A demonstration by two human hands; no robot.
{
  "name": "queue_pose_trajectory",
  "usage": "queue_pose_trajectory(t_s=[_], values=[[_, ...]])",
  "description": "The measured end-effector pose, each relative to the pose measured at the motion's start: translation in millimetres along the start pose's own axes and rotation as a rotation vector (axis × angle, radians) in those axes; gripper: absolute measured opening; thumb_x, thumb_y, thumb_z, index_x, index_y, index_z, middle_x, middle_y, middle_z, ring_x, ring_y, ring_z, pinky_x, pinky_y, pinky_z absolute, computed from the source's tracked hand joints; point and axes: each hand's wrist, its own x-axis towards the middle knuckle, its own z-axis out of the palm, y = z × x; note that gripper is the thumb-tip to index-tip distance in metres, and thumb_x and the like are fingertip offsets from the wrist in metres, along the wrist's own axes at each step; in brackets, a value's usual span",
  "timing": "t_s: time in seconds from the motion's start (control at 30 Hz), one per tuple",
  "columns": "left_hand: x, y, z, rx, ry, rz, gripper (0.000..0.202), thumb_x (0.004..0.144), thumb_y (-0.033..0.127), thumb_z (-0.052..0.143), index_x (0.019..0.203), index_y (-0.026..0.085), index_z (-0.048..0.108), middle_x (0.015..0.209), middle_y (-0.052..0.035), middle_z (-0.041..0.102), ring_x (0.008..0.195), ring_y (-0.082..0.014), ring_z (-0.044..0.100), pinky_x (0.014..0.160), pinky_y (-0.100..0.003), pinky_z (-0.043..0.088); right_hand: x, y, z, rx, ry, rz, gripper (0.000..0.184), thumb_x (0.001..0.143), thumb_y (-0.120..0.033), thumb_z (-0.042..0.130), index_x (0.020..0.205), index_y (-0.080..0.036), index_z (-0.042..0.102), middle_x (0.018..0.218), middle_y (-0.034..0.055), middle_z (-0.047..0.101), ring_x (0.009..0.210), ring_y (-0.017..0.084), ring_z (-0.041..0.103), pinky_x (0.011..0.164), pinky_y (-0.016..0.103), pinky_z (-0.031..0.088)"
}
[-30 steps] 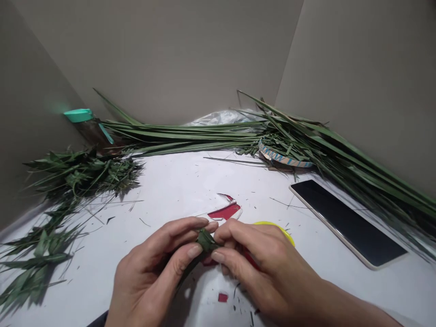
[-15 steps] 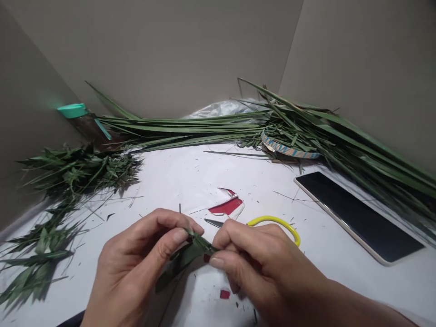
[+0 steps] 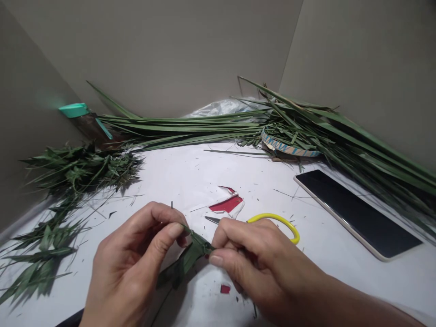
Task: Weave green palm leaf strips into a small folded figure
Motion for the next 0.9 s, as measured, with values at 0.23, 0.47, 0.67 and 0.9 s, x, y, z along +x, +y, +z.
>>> queue_pose_trajectory(t_s=[0.23,0.47,0.67,0.9], values=[[4.2,-1.4,6.8,-0.297,-0.061,-0.089,0.008,0.089,0.031,0.061,0.097,0.030,0.062,0.091,0.0018,0.067,0.086,-0.0174,0.061,0.076,-0.022,0.051,3.3,1.8,-2.5,0.187,-0.084,0.210,0.018,0.091,-0.018,0.051,0.074,-0.021,0.050,0.053,-0.0080,0.050,0.049,0.007,0.046,0.047,0.018,0.035],[10.0,-3.9,14.0,-0.305,-0.456,-0.191,0.011,0.088,0.036,0.064,0.088,0.025,0.066,0.074,0.0024,0.063,0.069,-0.0132,0.058,0.064,-0.021,0.048,5.0,6.0,-4.6,0.406,-0.100,0.231,0.018,0.096,-0.021,0.048,0.077,-0.021,0.051,0.057,-0.0087,0.051,0.048,0.004,0.045,0.046,0.013,0.036],[3.7,-1.8,15.3,-0.061,-0.350,-0.104,0.027,0.090,0.037,0.058,0.068,0.022,0.060,0.060,0.0033,0.056,0.056,-0.0117,0.052,0.054,-0.021,0.043,3.6,2.1,-5.5,0.256,-0.111,0.239,0.023,0.098,-0.024,0.043,0.076,-0.020,0.049,0.057,-0.0062,0.054,0.045,0.006,0.047,0.043,0.017,0.034],[-3.9,-1.6,16.7,-0.042,-0.253,-0.133,0.028,0.089,0.037,0.059,0.064,0.022,0.057,0.057,0.0047,0.051,0.053,-0.0114,0.046,0.051,-0.021,0.039,0.0,3.3,-2.9,0.147,-0.094,0.170,0.025,0.096,-0.020,0.044,0.073,-0.020,0.051,0.058,-0.0061,0.056,0.051,0.006,0.051,0.052,0.018,0.039]])
